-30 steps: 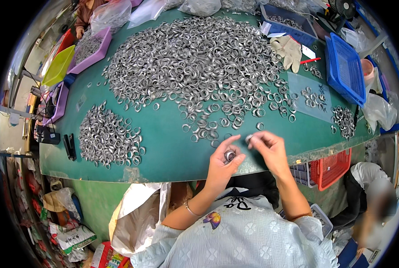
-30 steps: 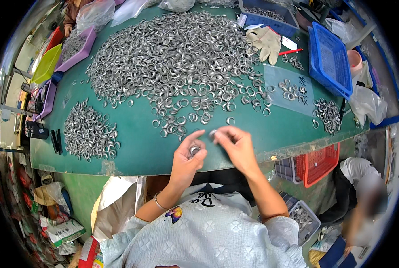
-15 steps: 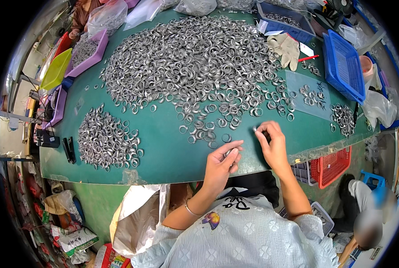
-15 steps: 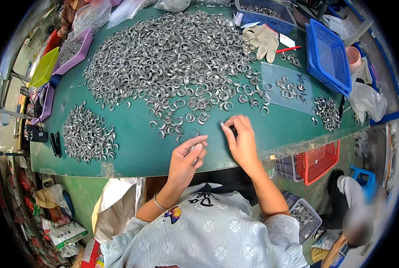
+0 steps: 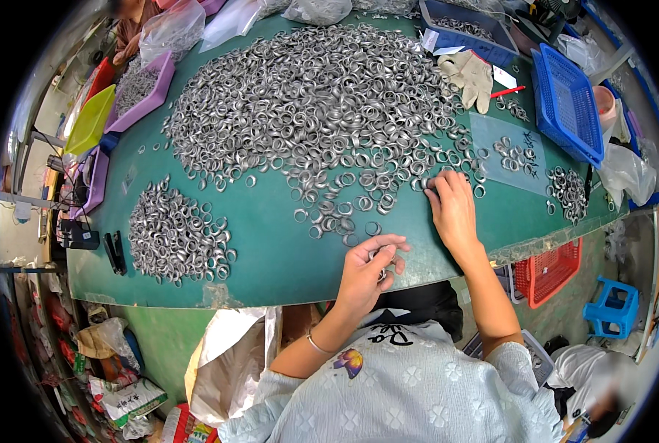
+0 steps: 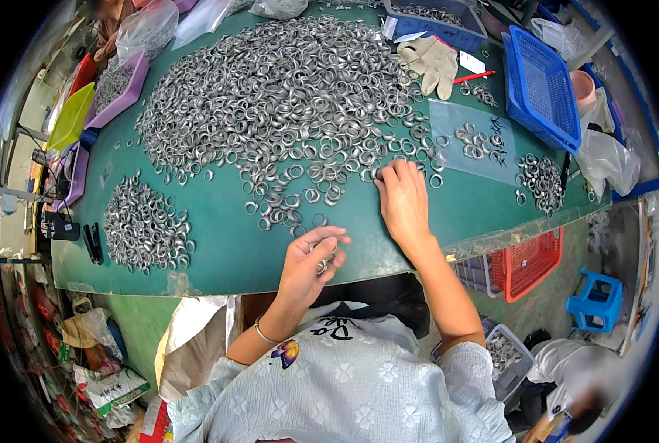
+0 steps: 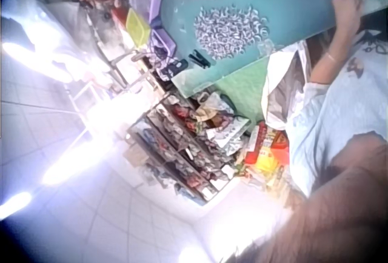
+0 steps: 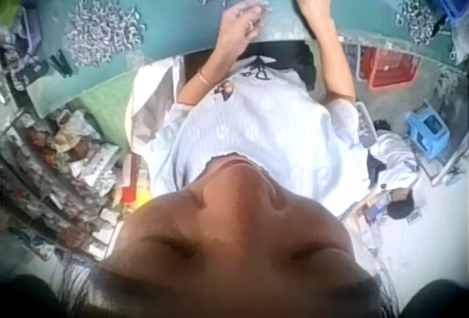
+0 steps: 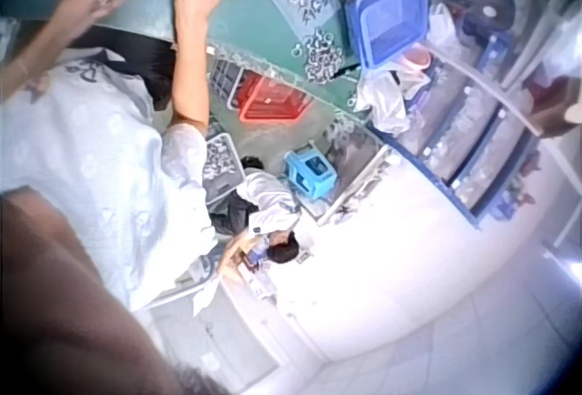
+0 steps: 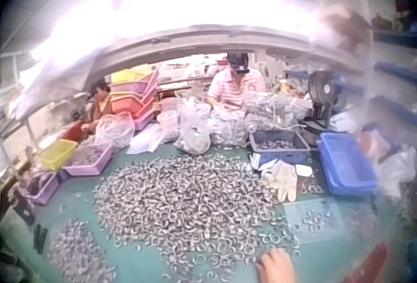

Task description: The person sorts small metal rings on a green workbench, places them into clear plastic bags, and writes on the bags with a black marker. The person then seals the bags and places them into a blue basket. Other workers are visible in the background performing similar tasks.

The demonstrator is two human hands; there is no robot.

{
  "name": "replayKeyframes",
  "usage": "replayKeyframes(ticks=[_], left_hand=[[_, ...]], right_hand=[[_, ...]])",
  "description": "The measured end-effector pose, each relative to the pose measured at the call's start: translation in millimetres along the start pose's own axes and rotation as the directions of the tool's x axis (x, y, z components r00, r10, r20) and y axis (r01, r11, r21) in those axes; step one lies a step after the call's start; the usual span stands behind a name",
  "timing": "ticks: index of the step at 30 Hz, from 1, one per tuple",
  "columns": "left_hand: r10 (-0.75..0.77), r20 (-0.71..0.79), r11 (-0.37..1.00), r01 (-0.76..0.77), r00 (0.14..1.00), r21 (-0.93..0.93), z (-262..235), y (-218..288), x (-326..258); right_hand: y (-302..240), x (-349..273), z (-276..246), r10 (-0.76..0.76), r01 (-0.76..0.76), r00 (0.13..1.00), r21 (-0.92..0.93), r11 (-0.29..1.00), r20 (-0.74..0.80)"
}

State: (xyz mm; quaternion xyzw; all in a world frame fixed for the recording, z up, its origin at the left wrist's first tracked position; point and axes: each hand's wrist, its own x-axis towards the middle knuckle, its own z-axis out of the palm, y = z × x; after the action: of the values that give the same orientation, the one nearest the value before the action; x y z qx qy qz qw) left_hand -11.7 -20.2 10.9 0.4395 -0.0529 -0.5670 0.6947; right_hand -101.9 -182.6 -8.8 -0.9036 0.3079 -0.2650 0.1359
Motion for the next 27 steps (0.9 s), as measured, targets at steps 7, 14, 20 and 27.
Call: replayKeyframes(ticks=[7,14,20,27], left_hand=[[0.051,0.067,0.995,-0.045,0.996,-0.085,-11,-11,3],[-0.040,0.135,0.988,0.060,0.990,-0.146,-6,-4,5],[0.075,0.034,0.996,-0.077,0.997,0.051,4,-6,3],[0.091,0.003,0.994,-0.091,0.996,0.068,-3,-10,6]], right_hand=[[-6,-10,-3,0.047,-0.038,0.999,0.245,0.969,-0.028],[-3,-9,0,-0.016,0.012,1.000,0.135,0.991,0.024],[-22,-29,-11,0.315,-0.490,0.864,0.797,0.353,0.392],[-17,-16,-30,0.242,-0.367,0.921,0.476,0.799,0.304]])
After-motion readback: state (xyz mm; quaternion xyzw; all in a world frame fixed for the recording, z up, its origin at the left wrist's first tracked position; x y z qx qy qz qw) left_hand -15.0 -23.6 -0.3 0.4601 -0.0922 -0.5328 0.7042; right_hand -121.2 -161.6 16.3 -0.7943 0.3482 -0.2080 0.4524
